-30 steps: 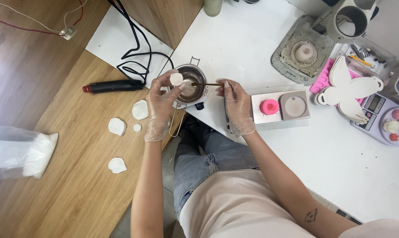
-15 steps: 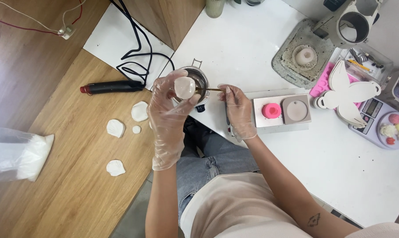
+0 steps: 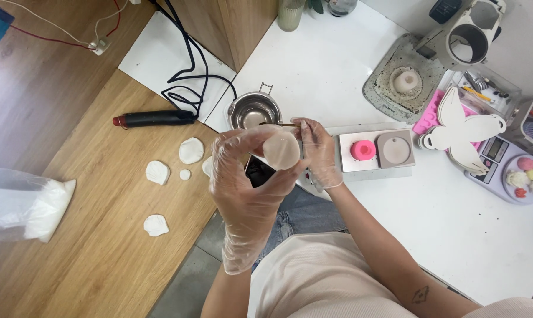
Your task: Creating decorative wax flowers by dipping and assembling wax petals using liquid wax and tools.
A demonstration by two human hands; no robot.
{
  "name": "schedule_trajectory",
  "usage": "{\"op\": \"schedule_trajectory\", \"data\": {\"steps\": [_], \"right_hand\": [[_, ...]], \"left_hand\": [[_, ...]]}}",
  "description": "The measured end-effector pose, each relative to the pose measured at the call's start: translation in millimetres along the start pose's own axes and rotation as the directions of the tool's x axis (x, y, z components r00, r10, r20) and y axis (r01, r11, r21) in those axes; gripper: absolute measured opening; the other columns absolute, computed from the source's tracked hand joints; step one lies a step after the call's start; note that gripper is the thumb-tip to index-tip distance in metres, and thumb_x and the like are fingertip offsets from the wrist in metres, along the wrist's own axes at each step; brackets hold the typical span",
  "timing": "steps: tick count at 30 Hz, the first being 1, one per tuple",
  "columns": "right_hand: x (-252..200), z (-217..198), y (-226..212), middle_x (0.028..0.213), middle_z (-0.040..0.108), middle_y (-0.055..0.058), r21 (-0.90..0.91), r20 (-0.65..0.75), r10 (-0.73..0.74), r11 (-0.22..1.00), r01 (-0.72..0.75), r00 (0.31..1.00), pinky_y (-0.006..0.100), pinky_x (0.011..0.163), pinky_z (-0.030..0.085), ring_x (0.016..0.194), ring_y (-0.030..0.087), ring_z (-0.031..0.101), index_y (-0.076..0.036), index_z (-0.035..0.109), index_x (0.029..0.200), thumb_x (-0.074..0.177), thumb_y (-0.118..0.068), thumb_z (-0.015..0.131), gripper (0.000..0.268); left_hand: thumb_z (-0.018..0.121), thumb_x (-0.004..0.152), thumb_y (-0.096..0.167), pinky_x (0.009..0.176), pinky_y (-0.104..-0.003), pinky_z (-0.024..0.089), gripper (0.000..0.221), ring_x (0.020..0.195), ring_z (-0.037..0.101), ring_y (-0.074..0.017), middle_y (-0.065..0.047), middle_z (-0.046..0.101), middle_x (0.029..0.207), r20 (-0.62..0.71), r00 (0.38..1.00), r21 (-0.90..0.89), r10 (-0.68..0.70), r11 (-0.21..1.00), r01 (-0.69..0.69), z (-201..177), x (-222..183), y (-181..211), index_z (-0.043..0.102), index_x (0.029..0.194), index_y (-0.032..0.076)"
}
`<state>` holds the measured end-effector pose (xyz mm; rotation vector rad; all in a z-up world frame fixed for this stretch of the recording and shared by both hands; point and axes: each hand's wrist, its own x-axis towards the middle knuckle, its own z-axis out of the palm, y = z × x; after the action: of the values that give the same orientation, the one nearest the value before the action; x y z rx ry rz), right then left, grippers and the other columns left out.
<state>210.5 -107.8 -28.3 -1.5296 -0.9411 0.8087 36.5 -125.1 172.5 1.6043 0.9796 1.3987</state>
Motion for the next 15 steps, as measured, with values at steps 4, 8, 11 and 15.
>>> {"op": "schedule_trajectory", "data": {"steps": [4,8,11,15], "right_hand": [[-2.9,-0.3,-13.9,0.091,0.071,0.003,-0.023,0.011,0.046,0.999,-0.045,0.999,0.025,0.082,0.058,0.085,0.009,0.065,-0.003,0.071,0.119,0.108,-0.018,0.053,0.026],[-0.4,-2.1,-6.8,0.091,0.069,0.002,-0.006,0.005,0.131,0.991,-0.131,0.991,0.026,0.076,0.058,0.082,0.009,0.064,-0.005,0.071,0.118,0.106,-0.02,0.056,0.025],[-1.8,-1.7,-1.5,0.092,0.07,0.002,0.038,0.013,0.13,0.991,-0.131,0.991,0.026,0.074,0.057,0.081,0.009,0.063,-0.005,0.072,0.118,0.106,-0.02,0.057,0.024],[-4.1,-0.2,5.2,0.093,0.072,0.003,0.001,-0.029,0.018,1.0,-0.018,0.999,0.024,0.077,0.055,0.082,0.008,0.063,-0.003,0.073,0.116,0.106,-0.018,0.058,0.023]], "left_hand": [[0.094,0.082,0.012,0.095,-0.029,0.054,0.049,0.101,0.059,-0.0104,-0.002,0.061,0.116,0.019,0.999,0.051,-0.04,0.998,0.039,1.6,-7.6,9.4,0.066,0.122,0.008],[0.091,0.078,0.01,0.1,-0.031,0.055,0.046,0.105,0.065,-0.0122,-0.003,0.068,0.113,0.184,0.9,-0.294,-0.395,0.852,0.433,1.4,-9.4,15.9,0.066,0.117,0.008],[0.091,0.073,0.011,0.102,-0.032,0.055,0.048,0.108,0.067,-0.013,-0.003,0.071,0.11,0.389,0.778,-0.461,-0.493,0.627,0.628,3.9,-17.0,4.5,0.067,0.114,0.007],[0.091,0.075,0.013,0.103,-0.034,0.055,0.049,0.11,0.069,-0.0151,-0.007,0.074,0.11,0.517,0.732,-0.484,-0.443,0.554,0.677,4.8,-24.7,0.7,0.068,0.117,0.004]]}}
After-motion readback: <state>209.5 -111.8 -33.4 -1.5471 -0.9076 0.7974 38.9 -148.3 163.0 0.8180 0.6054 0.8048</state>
